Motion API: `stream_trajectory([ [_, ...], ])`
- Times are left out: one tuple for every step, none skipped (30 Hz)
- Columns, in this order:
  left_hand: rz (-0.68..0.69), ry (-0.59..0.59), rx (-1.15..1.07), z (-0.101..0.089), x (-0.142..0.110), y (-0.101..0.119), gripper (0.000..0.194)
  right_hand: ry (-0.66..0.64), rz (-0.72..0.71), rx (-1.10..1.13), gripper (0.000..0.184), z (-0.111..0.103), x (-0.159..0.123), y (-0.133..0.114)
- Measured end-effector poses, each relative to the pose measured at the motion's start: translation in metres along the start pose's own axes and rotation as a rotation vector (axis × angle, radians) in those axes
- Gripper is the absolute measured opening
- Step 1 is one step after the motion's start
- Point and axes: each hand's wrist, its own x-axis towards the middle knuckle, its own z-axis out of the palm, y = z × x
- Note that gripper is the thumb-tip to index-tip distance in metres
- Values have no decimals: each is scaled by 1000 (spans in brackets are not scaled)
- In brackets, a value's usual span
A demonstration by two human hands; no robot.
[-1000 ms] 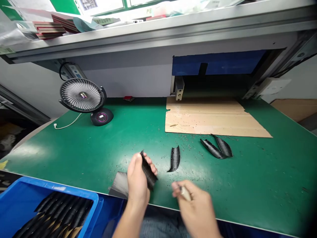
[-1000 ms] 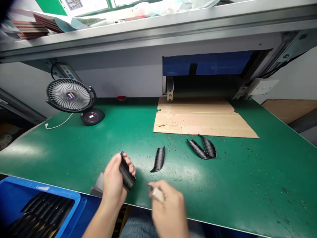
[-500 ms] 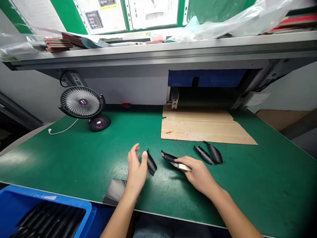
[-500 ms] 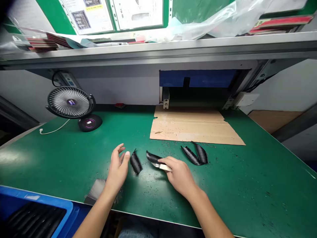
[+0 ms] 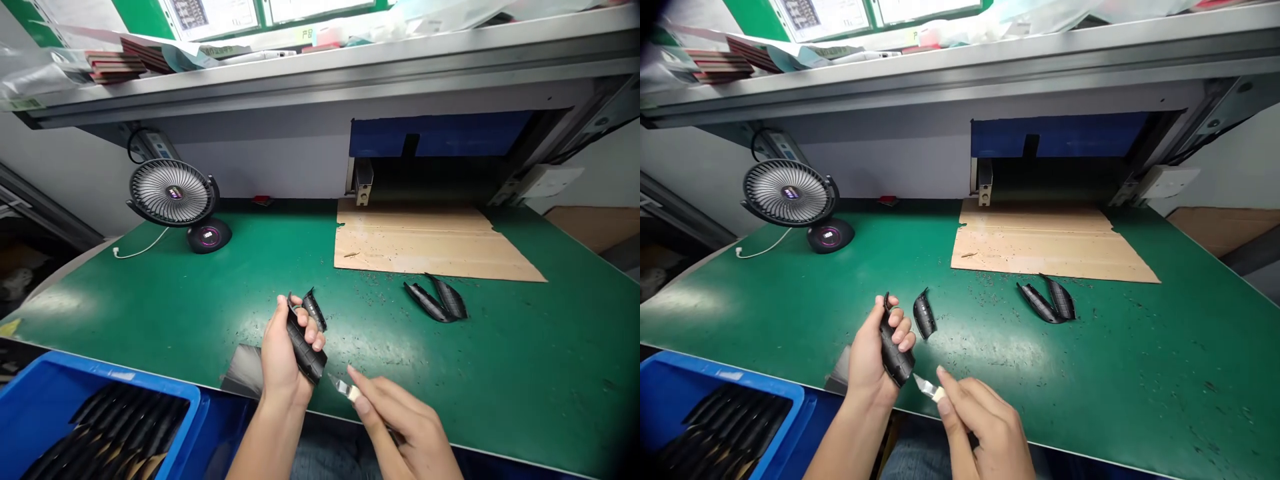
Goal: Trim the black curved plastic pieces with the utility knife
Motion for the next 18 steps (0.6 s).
stream_trajectory([
  [1, -1, 5, 1, -2, 0, 20, -33, 12, 22, 33, -1, 3, -2],
  [7, -3, 16, 2, -4, -1, 21, -62, 30, 41, 31, -1, 6, -4],
  [16, -6, 34, 3, -6, -1, 23, -89, 53, 54, 30, -2, 9, -8],
  [27, -11, 55, 3, -8, -2, 25, -116, 77, 60, 30, -2, 12, -11],
  [37, -19, 79, 4, -10, -2, 26, -143, 98, 64, 30, -2, 14, -14],
  [48, -30, 102, 4, -12, -2, 26, -172, 118, 64, 31, -2, 16, -16],
  [60, -40, 121, 4, -13, -1, 27, -198, 131, 60, 32, -3, 17, -18],
  [71, -49, 137, 3, -14, -1, 28, -217, 137, 49, 34, -3, 18, -18],
  [80, -55, 146, 3, -15, -1, 28, -227, 141, 31, 34, -3, 19, -18],
  [90, -56, 149, 3, -15, 0, 29, -230, 143, 6, 34, -3, 19, -17],
  [100, -53, 150, 3, -16, 0, 29, -225, 145, -27, 33, -3, 19, -16],
  [108, -48, 151, 3, -16, 0, 30, -215, 147, -63, 32, -2, 19, -14],
  [113, -40, 154, 3, -16, 0, 30, -205, 147, -98, 32, -1, 18, -13],
  [117, -32, 159, 3, -17, -1, 30, -194, 146, -131, 32, 0, 18, -11],
  [122, -27, 164, 4, -17, -1, 31, -182, 142, -160, 32, 0, 17, -10],
  [126, -23, 168, 4, -17, -2, 31, -166, 133, -188, 33, 1, 16, -9],
  [130, -21, 167, 4, -17, -2, 31, -143, 122, -217, 32, 2, 15, -8],
  [134, -20, 165, 4, -17, -3, 31, -118, 111, -251, 30, 4, 13, -7],
])
